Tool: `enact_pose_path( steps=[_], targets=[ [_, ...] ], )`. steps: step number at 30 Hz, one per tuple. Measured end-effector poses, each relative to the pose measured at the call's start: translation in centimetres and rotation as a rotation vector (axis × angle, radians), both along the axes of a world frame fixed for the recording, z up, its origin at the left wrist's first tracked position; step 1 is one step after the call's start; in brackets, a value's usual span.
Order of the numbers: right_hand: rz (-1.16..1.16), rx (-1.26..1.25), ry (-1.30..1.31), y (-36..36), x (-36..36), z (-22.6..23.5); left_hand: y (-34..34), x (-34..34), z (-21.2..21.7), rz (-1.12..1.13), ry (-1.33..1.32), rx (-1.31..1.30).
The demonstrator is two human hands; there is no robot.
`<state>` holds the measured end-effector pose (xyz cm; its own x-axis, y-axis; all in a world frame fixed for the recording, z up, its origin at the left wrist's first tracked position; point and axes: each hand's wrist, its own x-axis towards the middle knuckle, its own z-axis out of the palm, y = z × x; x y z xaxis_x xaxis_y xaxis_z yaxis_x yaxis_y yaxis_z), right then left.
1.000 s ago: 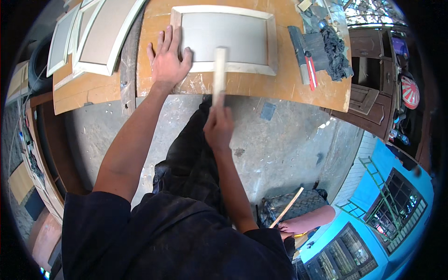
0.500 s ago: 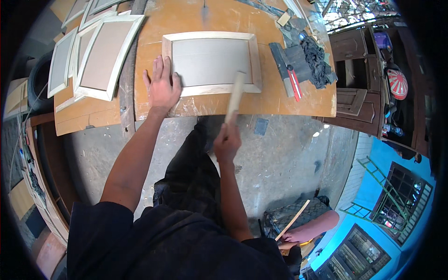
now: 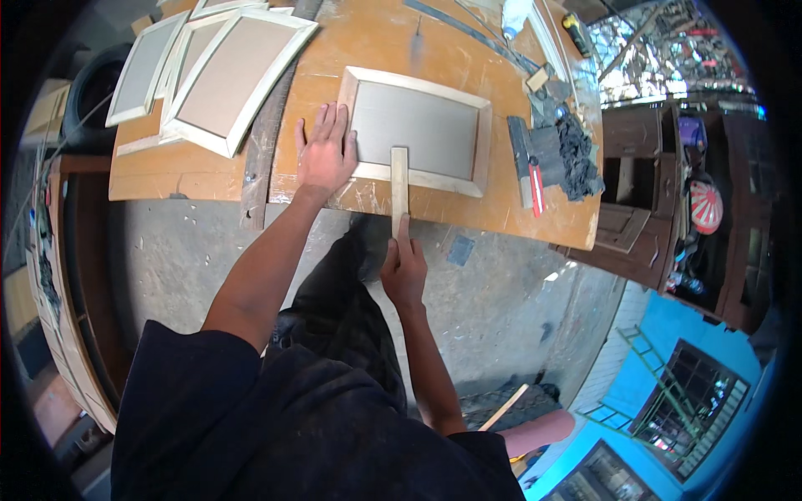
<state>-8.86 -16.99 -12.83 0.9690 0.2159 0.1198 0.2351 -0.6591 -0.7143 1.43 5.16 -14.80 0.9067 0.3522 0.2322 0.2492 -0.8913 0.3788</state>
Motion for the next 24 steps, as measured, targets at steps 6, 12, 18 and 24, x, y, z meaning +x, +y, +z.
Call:
enact_pose_path(
  steps=[6,12,18,24],
  targets=[
    [-0.104,0.072,-0.113,-0.7,2.4,2.3,0.3,-0.1,0.4,0.002,-0.023,-0.067],
    [-0.015,0.05,-0.08,-2.7,3.8,4.3,0.2,-0.5,0.7,-0.028,-0.018,-0.074],
    [-0.011,-0.005,0.068,-4.1,6.0,6.3,1.1,0.7,-0.5,-0.092,-0.01,-0.06],
    [-0.06,0.032,0.095,-3.8,7.7,7.5,1.5,7.2,0.7,-0.359,0.099,-0.059]
  ],
)
